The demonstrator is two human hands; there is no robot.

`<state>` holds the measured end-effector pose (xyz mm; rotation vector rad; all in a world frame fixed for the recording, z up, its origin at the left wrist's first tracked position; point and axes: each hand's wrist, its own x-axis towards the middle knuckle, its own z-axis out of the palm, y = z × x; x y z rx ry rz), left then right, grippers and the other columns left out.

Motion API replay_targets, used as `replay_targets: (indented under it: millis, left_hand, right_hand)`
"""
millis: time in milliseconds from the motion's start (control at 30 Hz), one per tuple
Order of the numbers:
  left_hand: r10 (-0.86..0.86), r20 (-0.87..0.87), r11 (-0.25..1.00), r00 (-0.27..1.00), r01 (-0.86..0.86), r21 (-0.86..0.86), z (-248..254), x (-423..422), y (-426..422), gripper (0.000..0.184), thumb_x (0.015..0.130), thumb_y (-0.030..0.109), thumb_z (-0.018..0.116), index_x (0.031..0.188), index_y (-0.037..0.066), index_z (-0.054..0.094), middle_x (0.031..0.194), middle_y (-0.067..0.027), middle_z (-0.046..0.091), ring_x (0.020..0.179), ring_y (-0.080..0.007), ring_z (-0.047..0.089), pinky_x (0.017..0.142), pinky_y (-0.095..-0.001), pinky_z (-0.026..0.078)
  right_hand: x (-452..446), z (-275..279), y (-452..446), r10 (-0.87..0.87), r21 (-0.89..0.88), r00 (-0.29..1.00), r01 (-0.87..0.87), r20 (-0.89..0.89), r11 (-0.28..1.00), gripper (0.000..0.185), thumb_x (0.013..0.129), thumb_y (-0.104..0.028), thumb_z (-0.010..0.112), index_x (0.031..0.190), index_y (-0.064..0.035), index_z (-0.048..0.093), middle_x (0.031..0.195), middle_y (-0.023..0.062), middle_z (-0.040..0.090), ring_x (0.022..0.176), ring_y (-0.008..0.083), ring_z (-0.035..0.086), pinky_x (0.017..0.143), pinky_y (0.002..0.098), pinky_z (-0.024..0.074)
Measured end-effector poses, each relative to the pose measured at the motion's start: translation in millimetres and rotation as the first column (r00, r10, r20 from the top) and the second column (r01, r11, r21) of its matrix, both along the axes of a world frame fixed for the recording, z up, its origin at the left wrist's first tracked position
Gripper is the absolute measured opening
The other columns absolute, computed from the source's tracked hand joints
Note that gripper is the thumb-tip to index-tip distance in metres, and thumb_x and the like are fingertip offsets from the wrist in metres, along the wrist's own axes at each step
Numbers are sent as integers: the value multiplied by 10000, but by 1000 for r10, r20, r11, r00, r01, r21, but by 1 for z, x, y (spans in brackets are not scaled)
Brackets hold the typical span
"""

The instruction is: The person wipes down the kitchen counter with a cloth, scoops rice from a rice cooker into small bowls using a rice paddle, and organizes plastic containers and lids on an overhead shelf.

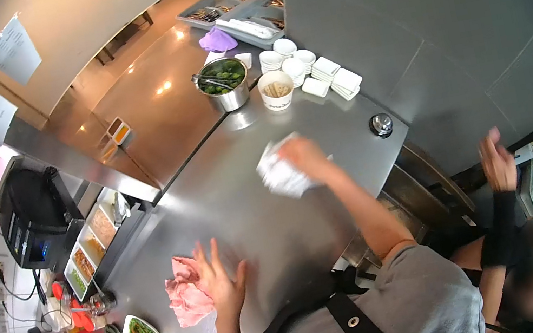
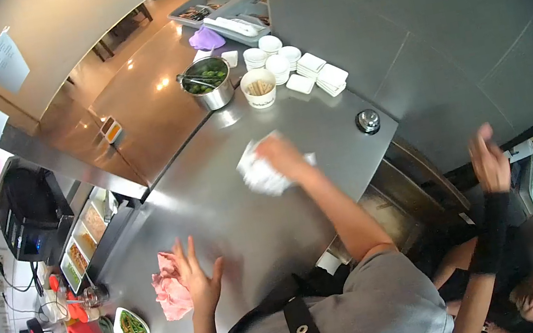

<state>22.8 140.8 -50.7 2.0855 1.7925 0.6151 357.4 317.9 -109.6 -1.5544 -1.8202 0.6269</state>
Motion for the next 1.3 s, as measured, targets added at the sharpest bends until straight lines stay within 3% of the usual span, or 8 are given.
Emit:
replay_targets:
  millis: [67, 133, 267, 400, 633, 800, 967, 1300]
  left_hand:
    - [-96, 153, 995, 984, 99, -14, 2, 26, 22, 937, 797, 206, 799, 1543, 43, 257, 1579, -283, 229, 1471, -449, 213, 1189, -514, 202]
    - [-138, 342, 988, 929, 156, -23, -19, 43, 39, 956, 801, 157, 792, 1555, 36, 217, 1588, -284, 213, 1491, -397, 209, 1198, -470, 202]
    - [98, 666, 989, 739, 5, -151, -50, 48, 38, 904, 870, 185, 756, 1560, 25, 195, 1387, -241, 526, 1306, -328, 493, 1118, -400, 341]
    - [309, 744, 938, 593, -58, -343, -63, 24, 27, 503, 1019, 196, 549, 1451, -8, 392, 1257, -186, 619, 1202, -258, 563, 1062, -359, 395]
    - [38, 260, 985, 965, 8, -171, -80, 8, 10, 369, 1007, 145, 471, 1361, 67, 543, 1433, -146, 528, 1399, -329, 402, 1190, -466, 195]
    - [-7, 116, 981, 993, 29, -190, -73, 7, 13, 412, 994, 160, 492, 1403, 117, 514, 1558, -106, 395, 1478, -326, 274, 1207, -508, 114]
    - [-29, 97, 980, 995, 48, -193, -75, 5, 14, 425, 1006, 178, 466, 1428, 129, 487, 1571, -105, 371, 1485, -334, 249, 1206, -512, 104]
    - [-36, 98, 979, 995, 55, -196, -79, 3, 12, 434, 1011, 192, 469, 1442, 140, 470, 1570, -107, 368, 1484, -334, 253, 1202, -526, 111]
  right_hand:
    - [-26, 46, -27, 328, -228, 916, -379, -233, 897, 451, 865, -158, 705, 1287, -30, 609, 1244, 239, 596, 1094, 376, 609, 979, 425, 464]
    - [-12, 43, -4, 320, -268, 944, -330, -83, 905, 554, 847, -156, 725, 1361, -46, 548, 1301, 246, 543, 1119, 375, 601, 1001, 441, 461]
    - [56, 1, 91, -147, -229, 898, 259, 415, 938, 410, 862, -139, 656, 1245, -7, 592, 1283, 205, 550, 1151, 347, 574, 1006, 421, 460]
    - [102, -48, 123, -469, 175, 693, 453, 547, 874, 278, 887, -82, 591, 1159, -61, 642, 1204, 154, 609, 1127, 323, 601, 971, 434, 465]
    - [116, -25, 143, -553, 352, 592, 428, 586, 832, 154, 899, -113, 569, 1014, -97, 672, 1044, 85, 670, 1021, 268, 654, 898, 430, 479]
    - [143, 15, 178, -568, 438, 640, 371, 517, 818, 193, 833, -118, 666, 1020, -79, 699, 981, 102, 674, 943, 292, 662, 854, 440, 492]
    - [139, 19, 207, -547, 250, 837, 531, -6, 809, 192, 837, -131, 663, 996, -28, 693, 967, 143, 684, 865, 343, 678, 764, 459, 534]
    - [109, 49, 230, -504, 434, 773, 330, 386, 838, 171, 839, -118, 626, 989, -91, 703, 1011, 121, 676, 958, 307, 677, 811, 448, 551]
